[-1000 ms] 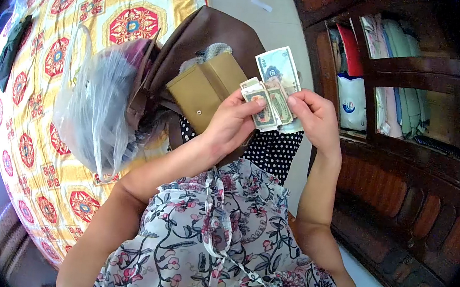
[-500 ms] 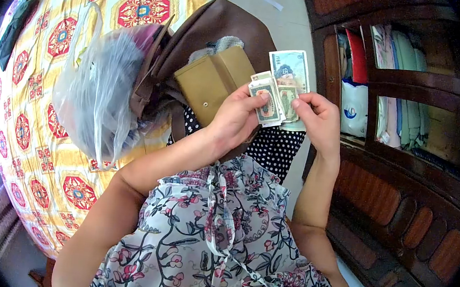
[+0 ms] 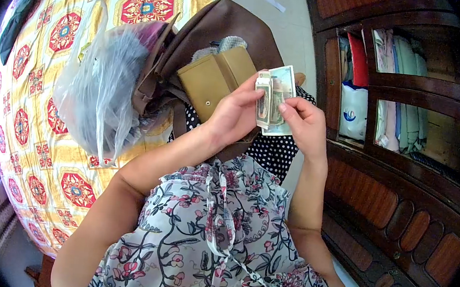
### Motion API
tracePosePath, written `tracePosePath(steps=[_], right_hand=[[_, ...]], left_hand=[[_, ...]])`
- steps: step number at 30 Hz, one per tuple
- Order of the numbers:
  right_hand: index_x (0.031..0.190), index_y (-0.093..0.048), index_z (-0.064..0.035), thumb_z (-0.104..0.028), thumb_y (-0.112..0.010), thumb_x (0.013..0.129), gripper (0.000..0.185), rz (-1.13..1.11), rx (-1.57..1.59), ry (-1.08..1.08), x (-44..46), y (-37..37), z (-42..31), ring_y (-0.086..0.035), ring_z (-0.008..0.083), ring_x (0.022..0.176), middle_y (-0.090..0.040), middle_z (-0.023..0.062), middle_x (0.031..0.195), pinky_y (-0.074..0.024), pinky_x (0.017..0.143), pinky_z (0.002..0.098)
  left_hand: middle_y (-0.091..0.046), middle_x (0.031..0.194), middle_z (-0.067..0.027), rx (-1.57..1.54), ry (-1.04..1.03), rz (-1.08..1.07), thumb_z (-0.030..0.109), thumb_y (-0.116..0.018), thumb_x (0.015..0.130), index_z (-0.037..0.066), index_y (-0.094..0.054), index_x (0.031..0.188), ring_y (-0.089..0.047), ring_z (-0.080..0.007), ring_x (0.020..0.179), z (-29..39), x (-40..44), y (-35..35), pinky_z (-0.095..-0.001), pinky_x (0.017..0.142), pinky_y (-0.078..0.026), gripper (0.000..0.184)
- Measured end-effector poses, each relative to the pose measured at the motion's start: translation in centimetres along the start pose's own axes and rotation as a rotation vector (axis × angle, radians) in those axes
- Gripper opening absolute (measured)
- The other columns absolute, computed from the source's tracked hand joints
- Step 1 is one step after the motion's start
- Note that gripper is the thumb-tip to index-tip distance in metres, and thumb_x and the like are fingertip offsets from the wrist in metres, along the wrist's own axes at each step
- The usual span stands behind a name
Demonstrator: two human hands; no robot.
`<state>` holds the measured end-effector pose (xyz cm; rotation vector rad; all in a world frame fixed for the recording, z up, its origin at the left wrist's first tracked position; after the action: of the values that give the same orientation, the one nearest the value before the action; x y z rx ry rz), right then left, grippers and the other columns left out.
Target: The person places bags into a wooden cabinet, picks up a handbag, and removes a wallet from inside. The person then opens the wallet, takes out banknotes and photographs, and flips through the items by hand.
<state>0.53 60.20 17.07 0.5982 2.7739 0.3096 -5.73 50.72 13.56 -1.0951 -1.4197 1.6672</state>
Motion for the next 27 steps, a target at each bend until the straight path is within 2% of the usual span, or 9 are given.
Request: tracePosePath(steps=[4, 5, 10, 12, 14, 16, 21, 23, 27], right_hand=[[0.083, -0.057, 0.0041, -0.012, -0.052, 0.083, 0.017, 0.057, -0.128, 0.029, -0.3, -0.5, -0.3, -0.051, 0.0094, 0.065, -0.056, 0.0039, 0.07, -0.0415, 0.059, 0.0226], [0.088, -0.057, 0.0037, -0.013, -0.051, 0.083, 0.018, 0.03, -0.15, 0.016, -0.4, -0.8, -0.5, -0.055, 0.0144, 0.07, -0.058, 0.0081, 0.076, -0.0433, 0.064, 0.0259], [0.101, -0.052, -0.0003, -0.011, -0.054, 0.08, 0.024, 0.043, -0.301, 0.063, -0.8, -1.7, -1.4, -0.057, 0.0179, 0.083, -0.059, 0.0122, 0.09, -0.0443, 0.071, 0.0285], [0.108, -0.047, -0.0008, -0.007, -0.052, 0.079, 0.03, 0.157, -0.118, 0.134, -0.5, -1.1, -0.3, -0.057, 0.0174, 0.084, -0.059, 0.0112, 0.093, -0.0444, 0.074, 0.0284], [0.115, -0.041, -0.0005, -0.002, -0.05, 0.08, 0.037, 0.102, -0.052, 0.117, -0.4, -0.8, -0.2, -0.056, 0.0157, 0.085, -0.058, 0.0109, 0.096, -0.0447, 0.074, 0.0268], [0.118, -0.037, 0.0006, 0.001, -0.048, 0.08, 0.04, -0.007, 0.266, -0.043, -0.6, -1.3, -0.2, -0.056, 0.0137, 0.087, -0.057, 0.0116, 0.097, -0.0453, 0.073, 0.0249], [0.123, -0.031, 0.0004, 0.003, -0.048, 0.08, 0.046, -0.039, 0.373, -0.113, -1.0, -2.1, 0.6, -0.056, 0.0143, 0.087, -0.057, 0.0138, 0.098, -0.0461, 0.073, 0.0249], [0.125, -0.028, 0.0008, 0.003, -0.048, 0.08, 0.049, 0.03, 0.354, -0.104, -1.1, -2.2, 0.7, -0.056, 0.0156, 0.088, -0.056, 0.0153, 0.1, -0.0462, 0.074, 0.0257], [0.125, -0.026, 0.0016, 0.003, -0.047, 0.08, 0.05, 0.064, 0.341, -0.072, -1.2, -2.6, 0.8, -0.056, 0.0165, 0.089, -0.055, 0.0166, 0.101, -0.0461, 0.075, 0.0264]], left_hand=[[-0.048, 0.113, -0.0083, 0.097, -0.037, -0.014, 0.01, -0.047, 0.083, 0.005, -0.037, 0.121, -0.047, -0.0199, 0.105, -0.1, 0.1, 0.5, -0.0364, 0.094, -0.035, 0.039], [-0.048, 0.112, -0.0083, 0.145, -0.049, 0.019, 0.008, -0.047, 0.083, 0.005, -0.037, 0.121, -0.047, -0.0199, 0.104, -0.2, 0.1, 0.9, -0.0362, 0.094, -0.034, 0.04], [-0.049, 0.11, -0.0089, 0.19, -0.075, 0.07, 0.009, -0.047, 0.083, 0.004, -0.038, 0.119, -0.047, -0.02, 0.103, -0.1, 0.1, 1.3, -0.0357, 0.093, -0.035, 0.037], [-0.049, 0.111, -0.0094, 0.208, -0.084, 0.08, 0.013, -0.046, 0.085, 0.004, -0.039, 0.118, -0.047, -0.0202, 0.104, 0.0, 0.0, 1.1, -0.0358, 0.092, -0.035, 0.035], [-0.049, 0.114, -0.0106, 0.054, -0.05, 0.046, 0.021, -0.04, 0.088, 0.004, -0.04, 0.117, -0.047, -0.0209, 0.105, 0.1, 0.3, 0.7, -0.0363, 0.092, -0.035, 0.034], [-0.047, 0.116, -0.0118, 0.019, -0.01, 0.058, 0.026, -0.035, 0.089, 0.004, -0.041, 0.117, -0.047, -0.0224, 0.105, 0.1, 0.7, 1.0, -0.0371, 0.092, -0.036, 0.036], [-0.053, 0.108, -0.0119, 0.086, -0.003, 0.191, 0.029, -0.035, 0.089, 0.002, -0.045, 0.114, -0.052, -0.0233, 0.098, 0.1, 1.1, 2.3, -0.0373, 0.089, -0.039, 0.038], [-0.054, 0.105, -0.0119, 0.095, -0.003, 0.206, 0.03, -0.035, 0.089, 0.002, -0.046, 0.112, -0.053, -0.0235, 0.096, 0.1, 1.2, 2.6, -0.0374, 0.088, -0.04, 0.038], [-0.055, 0.095, -0.0111, 0.014, 0.022, 0.204, 0.027, -0.037, 0.088, 0.002, -0.049, 0.098, -0.054, -0.0223, 0.087, -0.3, 1.1, 2.3, -0.0345, 0.081, -0.043, 0.03]])
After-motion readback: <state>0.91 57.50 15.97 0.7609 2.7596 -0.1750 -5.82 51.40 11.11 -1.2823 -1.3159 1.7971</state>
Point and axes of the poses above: each hand's wrist, its own x-axis towards the middle knuckle, its own y-axis out of the back of the hand, z = x × y, the point moved 6 cm from there along x, towards the middle knuckle
